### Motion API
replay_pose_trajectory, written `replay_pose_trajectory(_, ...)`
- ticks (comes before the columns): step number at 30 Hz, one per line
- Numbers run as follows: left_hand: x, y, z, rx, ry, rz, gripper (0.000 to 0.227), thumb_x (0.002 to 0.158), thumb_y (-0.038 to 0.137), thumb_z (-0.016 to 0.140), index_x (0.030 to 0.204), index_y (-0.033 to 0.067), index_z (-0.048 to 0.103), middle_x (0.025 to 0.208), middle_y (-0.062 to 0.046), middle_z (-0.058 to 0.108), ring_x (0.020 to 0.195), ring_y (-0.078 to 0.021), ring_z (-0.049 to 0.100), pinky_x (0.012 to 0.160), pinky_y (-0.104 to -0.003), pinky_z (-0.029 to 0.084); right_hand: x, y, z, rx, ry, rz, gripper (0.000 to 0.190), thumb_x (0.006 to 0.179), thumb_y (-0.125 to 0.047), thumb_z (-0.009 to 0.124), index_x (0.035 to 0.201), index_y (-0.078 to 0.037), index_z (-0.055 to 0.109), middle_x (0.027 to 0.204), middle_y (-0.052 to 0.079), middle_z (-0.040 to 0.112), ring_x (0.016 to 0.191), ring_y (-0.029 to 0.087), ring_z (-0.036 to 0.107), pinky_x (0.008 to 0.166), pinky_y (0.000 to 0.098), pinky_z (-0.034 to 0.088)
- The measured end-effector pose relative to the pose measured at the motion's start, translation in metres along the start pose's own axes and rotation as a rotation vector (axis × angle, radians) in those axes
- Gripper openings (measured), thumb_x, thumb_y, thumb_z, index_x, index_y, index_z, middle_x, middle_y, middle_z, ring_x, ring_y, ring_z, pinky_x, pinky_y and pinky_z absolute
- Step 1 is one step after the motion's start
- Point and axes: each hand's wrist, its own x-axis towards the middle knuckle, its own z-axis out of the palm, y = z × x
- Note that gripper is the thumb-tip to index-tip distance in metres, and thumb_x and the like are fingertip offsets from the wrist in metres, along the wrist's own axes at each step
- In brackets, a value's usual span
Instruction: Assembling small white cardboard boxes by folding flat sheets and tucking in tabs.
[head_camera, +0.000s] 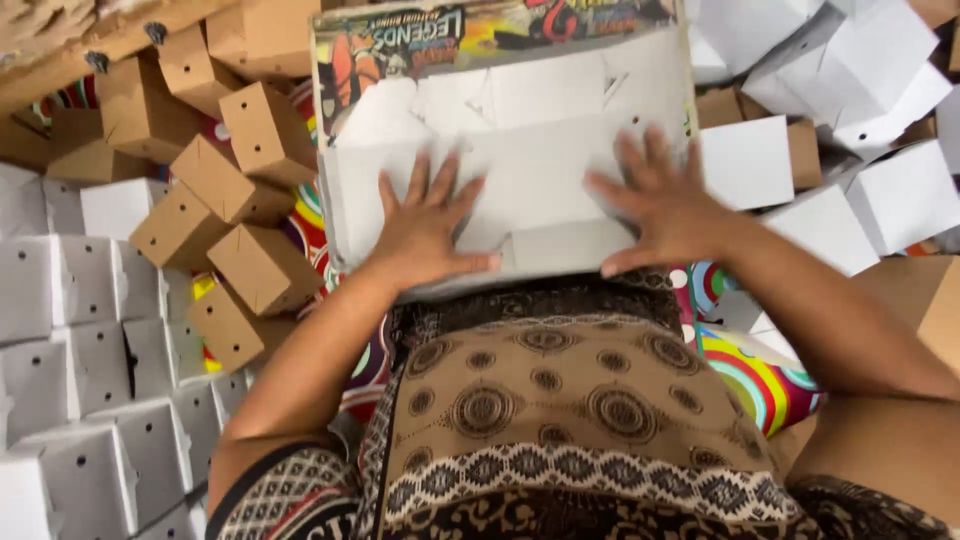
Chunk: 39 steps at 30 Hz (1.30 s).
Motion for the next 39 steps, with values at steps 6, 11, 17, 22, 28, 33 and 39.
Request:
replay_pose_trajectory(6,0.007,0.0,0.019,-0.01,-0.002,-0.028,0.119,0.07,0.085,0.066,0.164,0.0272,0.024,0.174,-0.01,0.002,0.156,-0.0379,-0.016,0.112,-0.071,-0.024,-0.011,0.005,0.041,-0.001,0.256,-0.07,0.123,0.059,-0.097,0.055,0.162,-0.034,0.032,0.173,0.019,0.004,0.154,0.053,-0.001,0.108,0.0854,0.007)
replay_pose_trajectory(11,0.012,-0.011,0.018,0.07,0.066,0.042,0.126,0.065,0.088,0.062,0.164,0.0202,0.023,0.171,-0.013,-0.003,0.151,-0.0352,-0.022,0.108,-0.074,-0.019,-0.014,0.005,-0.005,0.221,0.141,-0.034,0.125,0.059,-0.097,0.043,0.159,-0.022,0.039,0.173,0.016,0.005,0.157,0.039,-0.012,0.117,0.0719,-0.013)
replay_pose_trajectory(17,-0.013,0.029,-0.025,-0.066,0.134,0.265,0.11,0.061,0.079,0.073,0.148,0.0133,0.052,0.156,-0.013,0.047,0.148,-0.0399,0.033,0.112,-0.077,0.003,-0.057,0.018,-0.052,0.631,0.156,-0.133,0.066,0.08,-0.022,0.076,0.142,-0.01,0.058,0.158,0.009,0.049,0.159,0.039,0.028,0.129,0.0554,0.02)
replay_pose_trajectory(22,-0.01,0.078,-0.023,-0.012,0.098,0.451,0.074,0.083,0.059,0.072,0.14,0.0125,0.061,0.145,-0.01,0.06,0.138,-0.0334,0.047,0.117,-0.066,0.016,-0.082,0.013,-0.055,0.3,0.086,-0.018,0.078,0.055,-0.038,0.092,0.127,-0.018,0.072,0.156,0.003,0.054,0.156,0.036,0.033,0.125,0.0699,0.01)
replay_pose_trajectory(28,0.0,0.083,-0.013,-0.047,0.102,0.47,0.046,0.092,0.035,0.07,0.13,0.0104,0.067,0.135,-0.007,0.067,0.123,-0.0299,0.06,0.105,-0.046,0.038,-0.09,0.012,-0.042,0.294,0.155,-0.015,0.055,0.076,-0.029,0.082,0.129,-0.017,0.071,0.145,0.001,0.063,0.147,0.036,0.048,0.123,0.0667,0.025)
replay_pose_trajectory(33,0.008,0.075,-0.014,-0.085,0.074,0.464,0.042,0.09,0.031,0.071,0.128,0.0125,0.07,0.131,-0.008,0.069,0.116,-0.0305,0.064,0.096,-0.045,0.046,-0.089,0.016,-0.047,0.354,0.146,-0.019,0.05,0.076,-0.034,0.081,0.123,-0.019,0.075,0.139,-0.002,0.067,0.143,0.03,0.053,0.125,0.0611,0.025)
replay_pose_trajectory(39,0.012,0.071,-0.019,-0.175,0.086,0.513,0.04,0.089,0.029,0.073,0.123,0.0083,0.072,0.126,-0.011,0.072,0.109,-0.0323,0.067,0.092,-0.043,0.05,-0.082,0.017,-0.055,0.423,0.206,-0.071,0.036,0.077,-0.025,0.082,0.111,-0.012,0.079,0.128,0.004,0.073,0.134,0.03,0.059,0.117,0.0524,0.034)
